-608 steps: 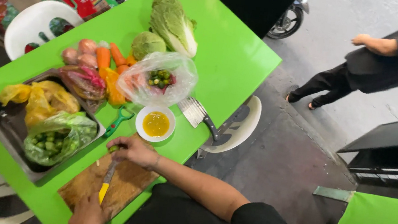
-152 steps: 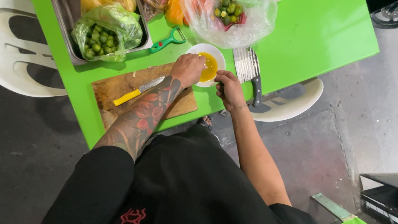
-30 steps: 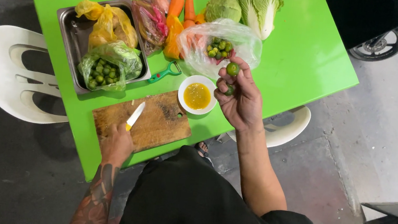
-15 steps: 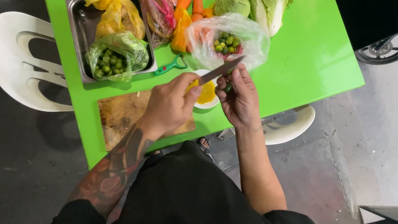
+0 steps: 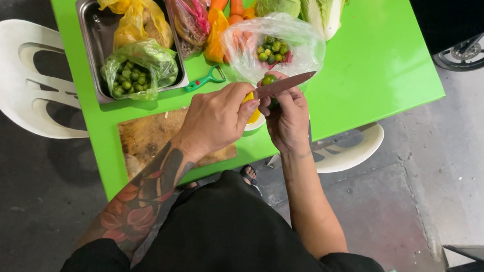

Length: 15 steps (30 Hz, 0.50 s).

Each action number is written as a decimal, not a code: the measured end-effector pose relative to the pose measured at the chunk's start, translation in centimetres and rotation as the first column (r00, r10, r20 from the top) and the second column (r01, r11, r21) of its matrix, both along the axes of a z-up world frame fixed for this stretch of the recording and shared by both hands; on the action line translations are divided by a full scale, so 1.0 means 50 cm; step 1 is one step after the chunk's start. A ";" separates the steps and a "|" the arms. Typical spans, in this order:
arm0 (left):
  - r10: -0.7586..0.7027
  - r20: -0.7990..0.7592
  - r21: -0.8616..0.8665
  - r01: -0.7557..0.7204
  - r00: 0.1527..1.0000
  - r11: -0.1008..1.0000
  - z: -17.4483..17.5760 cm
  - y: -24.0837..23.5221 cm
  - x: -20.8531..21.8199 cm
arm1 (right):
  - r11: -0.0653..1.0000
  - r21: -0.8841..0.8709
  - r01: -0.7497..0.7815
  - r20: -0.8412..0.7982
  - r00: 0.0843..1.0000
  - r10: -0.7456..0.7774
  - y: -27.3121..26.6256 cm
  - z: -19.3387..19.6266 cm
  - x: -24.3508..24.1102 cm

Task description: The person cuts small green fruits on a wooden cutting board using a small knife and squeezes the juice into a white bowl. The person repeatedly picks up fruits from a plastic bag, cuts them, and squeezes them over the bowl.

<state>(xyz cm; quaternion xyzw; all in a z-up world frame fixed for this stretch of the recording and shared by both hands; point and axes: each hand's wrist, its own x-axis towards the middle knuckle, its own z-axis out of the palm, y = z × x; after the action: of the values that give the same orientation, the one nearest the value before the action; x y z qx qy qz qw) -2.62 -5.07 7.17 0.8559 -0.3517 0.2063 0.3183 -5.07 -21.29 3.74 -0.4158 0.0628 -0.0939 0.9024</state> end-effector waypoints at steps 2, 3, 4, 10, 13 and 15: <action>0.023 0.023 0.027 -0.024 0.999 0.999 -0.010 0.009 -0.001 | 1.000 0.006 0.008 -0.004 1.000 -0.008 -0.007 -0.019 0.002; 0.045 0.050 0.051 -0.048 0.998 0.998 -0.014 0.013 0.000 | 1.000 0.010 0.016 -0.005 1.000 -0.016 -0.011 -0.027 0.004; 0.044 0.051 0.051 -0.046 0.998 0.998 -0.019 0.020 -0.001 | 1.000 0.010 0.017 -0.004 1.000 -0.017 -0.010 -0.022 0.006; 0.127 0.071 0.068 -0.132 0.989 0.989 -0.045 0.044 -0.007 | 1.000 -0.008 0.011 0.014 1.000 -0.011 -0.007 -0.030 0.010; 0.106 0.025 0.076 -0.108 0.994 0.991 -0.028 0.039 -0.003 | 0.997 -0.076 0.003 0.036 0.999 0.000 0.001 -0.055 0.015; 0.081 -0.003 0.020 -0.081 0.997 0.997 -0.018 0.030 0.005 | 0.995 -0.102 -0.009 0.029 0.999 0.012 0.014 -0.082 0.018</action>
<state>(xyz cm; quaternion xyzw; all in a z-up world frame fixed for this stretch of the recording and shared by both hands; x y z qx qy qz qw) -2.38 -3.57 6.26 0.8730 -0.3179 0.2137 0.3019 -4.16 -20.60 -0.37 -0.4601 0.0422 -0.0983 0.8814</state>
